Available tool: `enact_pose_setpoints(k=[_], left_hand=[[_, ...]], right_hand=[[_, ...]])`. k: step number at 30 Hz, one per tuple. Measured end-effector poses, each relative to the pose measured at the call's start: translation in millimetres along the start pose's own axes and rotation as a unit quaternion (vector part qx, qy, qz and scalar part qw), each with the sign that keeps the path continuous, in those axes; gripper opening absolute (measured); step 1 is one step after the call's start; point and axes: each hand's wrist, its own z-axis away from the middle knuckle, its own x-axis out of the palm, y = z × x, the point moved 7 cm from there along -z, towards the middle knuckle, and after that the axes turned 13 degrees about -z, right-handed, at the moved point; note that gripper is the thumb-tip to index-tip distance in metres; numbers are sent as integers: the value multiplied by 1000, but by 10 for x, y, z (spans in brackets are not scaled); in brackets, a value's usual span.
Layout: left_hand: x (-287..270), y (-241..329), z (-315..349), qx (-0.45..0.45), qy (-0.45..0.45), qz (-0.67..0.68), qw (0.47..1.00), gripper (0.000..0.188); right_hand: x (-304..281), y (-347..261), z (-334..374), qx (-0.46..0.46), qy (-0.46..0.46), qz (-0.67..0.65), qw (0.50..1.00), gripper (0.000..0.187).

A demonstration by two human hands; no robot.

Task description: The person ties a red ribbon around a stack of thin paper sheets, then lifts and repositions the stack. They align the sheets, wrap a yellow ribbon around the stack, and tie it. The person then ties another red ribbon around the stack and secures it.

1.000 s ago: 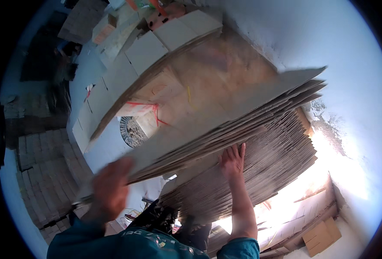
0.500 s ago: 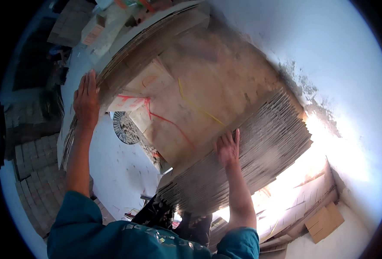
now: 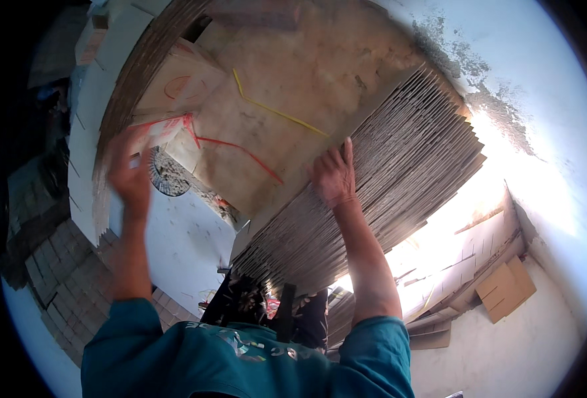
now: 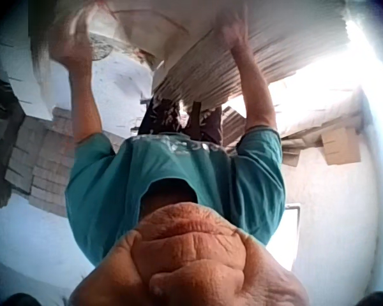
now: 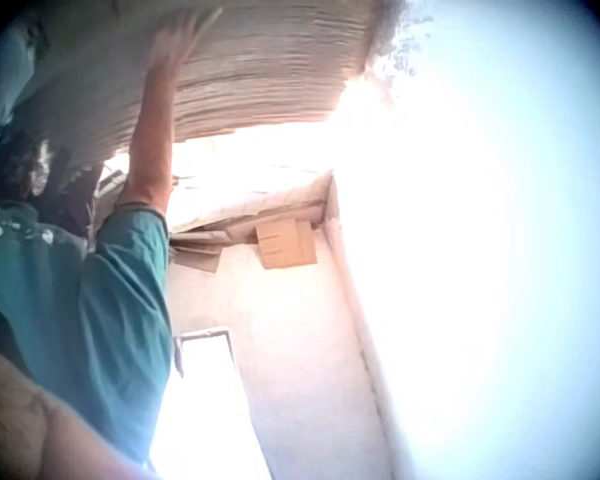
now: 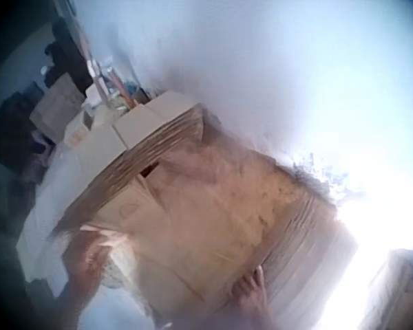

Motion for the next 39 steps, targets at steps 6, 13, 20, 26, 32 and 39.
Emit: enact_pose_setpoints(k=[6,13,20,26,32,39], left_hand=[[2540,305,828,-231,-259,222,911,32],[3513,445,996,-444,-340,134,818,43],[3585,591,596,-445,-306,57,840,28],[3873,903,323,-488,-239,509,668,8],[3509,1558,-247,-322,-232,684,612,5],[2558,2022,-192,-108,-337,600,717,10]], right_hand=[[31,-4,-27,-44,48,-33,997,16],[67,25,-27,-26,24,-19,999,18],[-12,9,-55,-37,47,-63,996,17],[27,35,-18,-27,35,-59,997,17],[42,24,-28,-24,5,-51,998,18],[31,70,-3,-17,27,-62,998,18]])
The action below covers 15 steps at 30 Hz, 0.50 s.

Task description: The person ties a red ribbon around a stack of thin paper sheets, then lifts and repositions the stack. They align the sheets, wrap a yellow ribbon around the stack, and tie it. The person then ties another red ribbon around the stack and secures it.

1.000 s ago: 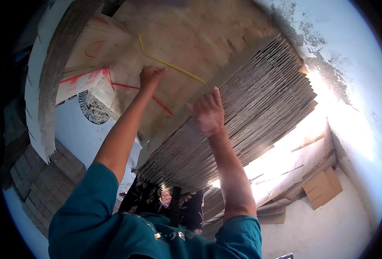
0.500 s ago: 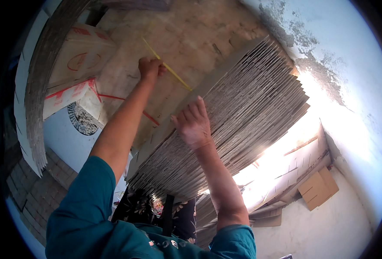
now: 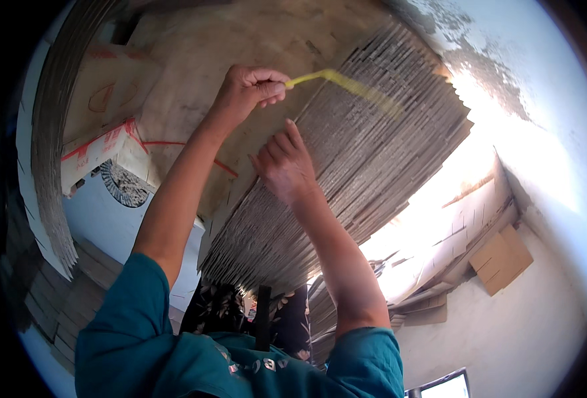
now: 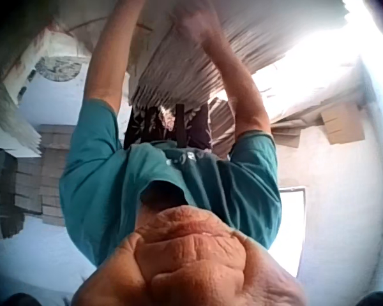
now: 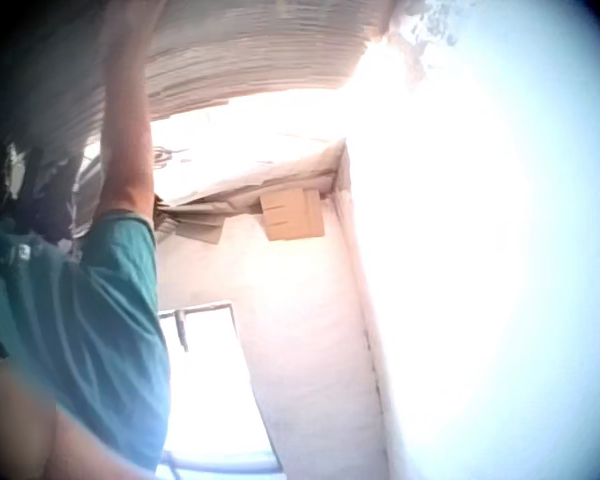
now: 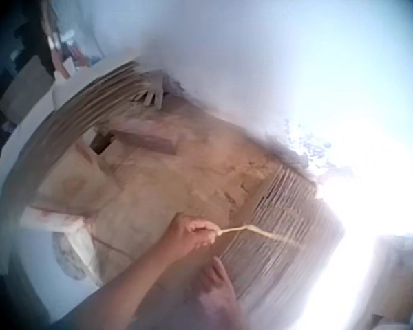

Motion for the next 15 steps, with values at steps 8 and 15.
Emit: enact_pose_setpoints(k=[8,15], left_hand=[[616,883,465,94,-81,-43,991,5],[1591,1208,868,342,-168,-317,868,6]], right_hand=[[81,72,78,27,31,-117,992,23],[556,359,261,-17,-116,117,986,12]])
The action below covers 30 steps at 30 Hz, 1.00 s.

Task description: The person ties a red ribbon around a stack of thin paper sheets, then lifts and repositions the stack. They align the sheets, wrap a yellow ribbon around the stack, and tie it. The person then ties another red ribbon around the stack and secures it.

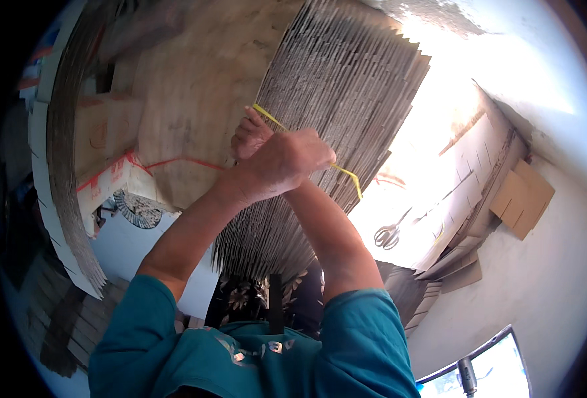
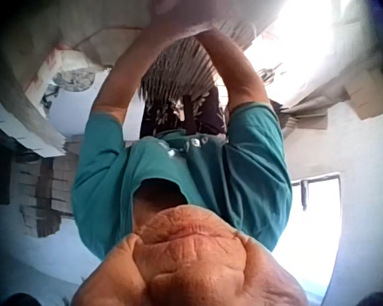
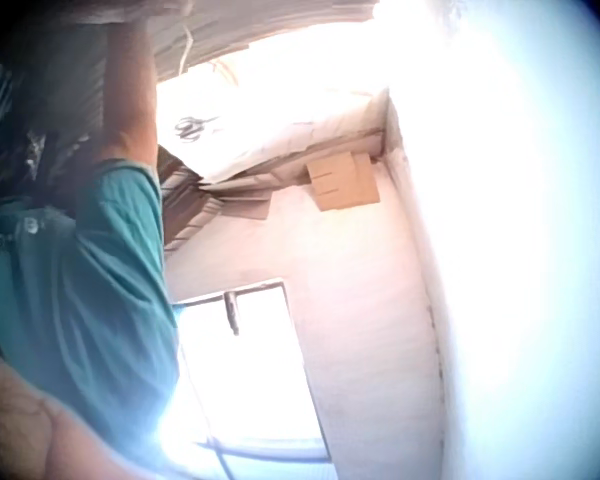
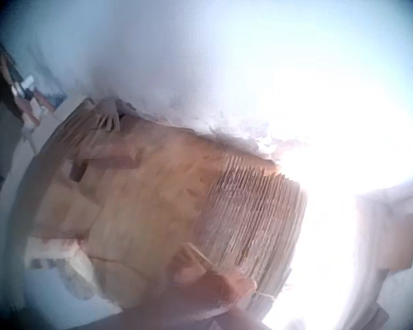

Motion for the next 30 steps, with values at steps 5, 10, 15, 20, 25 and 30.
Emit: enact_pose_setpoints(k=[5,10,15,20,25,30], left_hand=[[72,193,32,74,-4,-128,989,7],[10,516,-73,139,-16,-86,986,7],[435,514,-84,125,-63,-62,988,10],[924,289,-188,95,-89,-10,992,9],[1212,280,-275,175,-11,16,984,7],[1529,199,-187,142,-91,-14,986,5]], right_hand=[[-1032,-274,771,244,246,-466,814,27],[-965,-200,2470,559,360,-147,732,49],[-931,1,2290,589,320,-367,644,35],[-844,86,2323,570,347,-350,657,20],[-838,176,2423,557,377,-364,645,22],[-536,283,2612,485,406,-525,569,22]])
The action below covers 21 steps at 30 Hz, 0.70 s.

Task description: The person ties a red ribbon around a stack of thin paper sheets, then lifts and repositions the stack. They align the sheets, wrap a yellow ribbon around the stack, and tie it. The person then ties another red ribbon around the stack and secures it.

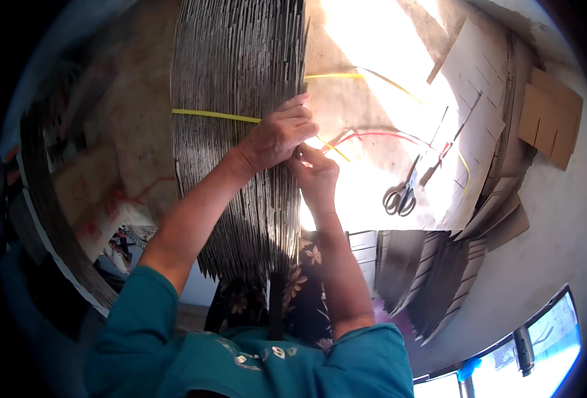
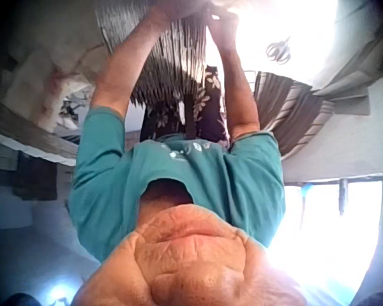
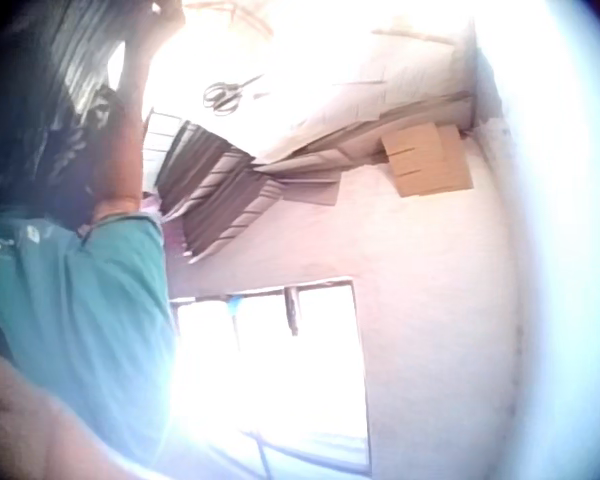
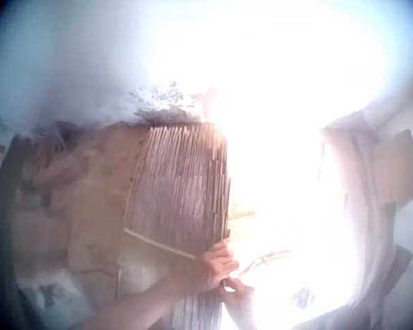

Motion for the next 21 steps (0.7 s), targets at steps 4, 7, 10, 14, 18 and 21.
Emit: enact_pose_setpoints(k=[4,7,10,14,18,21], left_hand=[[-36,27,-23,-11,17,-54,998,7],[22,29,-7,-9,48,-73,996,8],[71,58,-28,2,33,-91,995,11],[57,35,3,-3,32,-96,995,15],[78,41,16,-3,26,-114,993,15],[83,79,21,13,45,-144,988,18]], right_hand=[[-408,133,-352,95,-53,-167,980,25],[-610,-210,-780,-223,78,243,941,34],[-484,-63,-1209,-221,75,351,907,36],[-389,130,-1468,-182,17,407,895,17],[-428,253,-1464,-143,-20,429,891,2],[-424,389,-1401,-143,-17,449,882,8]])
